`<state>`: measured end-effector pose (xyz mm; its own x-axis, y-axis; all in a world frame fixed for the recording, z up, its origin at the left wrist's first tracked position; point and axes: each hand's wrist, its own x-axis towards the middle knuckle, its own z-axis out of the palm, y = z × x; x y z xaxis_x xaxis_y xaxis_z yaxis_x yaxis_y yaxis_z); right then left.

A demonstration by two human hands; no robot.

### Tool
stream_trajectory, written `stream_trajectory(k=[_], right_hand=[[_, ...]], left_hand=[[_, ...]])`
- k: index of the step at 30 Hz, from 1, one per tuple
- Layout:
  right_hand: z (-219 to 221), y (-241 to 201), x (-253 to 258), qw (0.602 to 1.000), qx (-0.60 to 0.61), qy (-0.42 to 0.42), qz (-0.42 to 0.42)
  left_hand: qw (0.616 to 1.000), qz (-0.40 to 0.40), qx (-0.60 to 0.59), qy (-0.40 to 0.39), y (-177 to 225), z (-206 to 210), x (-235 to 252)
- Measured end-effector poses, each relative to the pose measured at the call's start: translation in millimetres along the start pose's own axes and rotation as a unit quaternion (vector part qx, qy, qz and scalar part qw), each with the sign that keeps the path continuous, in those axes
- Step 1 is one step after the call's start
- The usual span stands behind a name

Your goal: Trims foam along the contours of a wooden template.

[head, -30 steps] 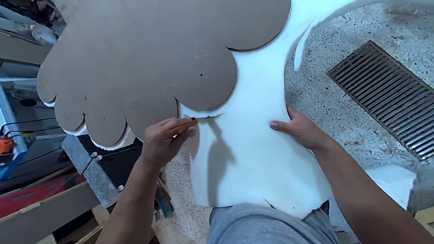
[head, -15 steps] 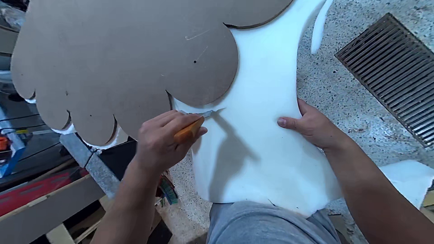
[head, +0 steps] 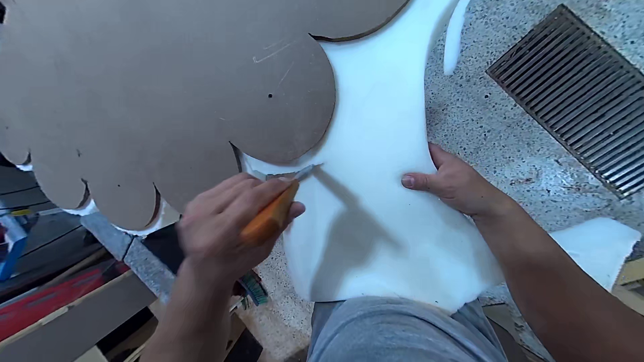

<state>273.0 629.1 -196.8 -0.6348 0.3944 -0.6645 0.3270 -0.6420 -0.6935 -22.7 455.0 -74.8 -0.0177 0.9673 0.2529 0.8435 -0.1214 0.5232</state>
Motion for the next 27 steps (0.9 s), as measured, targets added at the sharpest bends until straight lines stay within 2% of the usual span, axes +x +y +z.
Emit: stream_trajectory(k=[3, 7, 10, 12, 15, 17, 19, 21, 24, 27], right_hand=[[-1.5, -0.9, 3.8, 1.0, 0.016, -0.007, -0.006], [-4.8, -0.5, 2.1, 1.0, 0.006, -0.009, -0.002], [-5.6, 2.5, 5.6, 1.0, 0.008, -0.014, -0.003], [-5.9, 1.8, 5.8, 1.0, 0.01, -0.015, 0.001], [-7.2, -1.4, 4.6, 1.0, 0.008, -0.021, -0.003], [-6.5, 1.4, 4.0, 1.0, 0.009, -0.022, -0.008], [-7.4, 1.1, 6.1, 1.0, 0.002, -0.022, -0.013], [-8.2, -0.3, 4.8, 1.0, 0.001, -0.022, -0.012], [-9.8, 0.1, 4.1, 1.0, 0.008, -0.025, -0.011], [-9.7, 1.7, 6.3, 0.999, 0.024, -0.032, -0.015]], left_hand=[[1.0, -0.012, -0.008, -0.013, -24.8, 29.0, -16.0], [0.997, -0.065, -0.007, 0.045, 0.5, 18.5, -18.2], [0.993, -0.081, -0.037, 0.079, -18.5, 44.2, -20.2], [0.991, -0.09, -0.058, 0.077, -17.3, 41.8, -12.6], [0.99, -0.091, -0.051, 0.093, 13.8, 14.9, -8.8], [0.99, -0.079, -0.044, 0.106, 5.5, 28.8, -11.8], [0.994, -0.063, -0.041, 0.086, -11.2, 53.1, -7.2], [0.994, -0.072, -0.044, 0.076, -2.3, 47.7, -0.1], [0.985, -0.083, -0.073, 0.129, 22.1, 26.6, -0.3], [0.988, -0.075, -0.059, 0.12, -1.8, 60.2, 7.5]])
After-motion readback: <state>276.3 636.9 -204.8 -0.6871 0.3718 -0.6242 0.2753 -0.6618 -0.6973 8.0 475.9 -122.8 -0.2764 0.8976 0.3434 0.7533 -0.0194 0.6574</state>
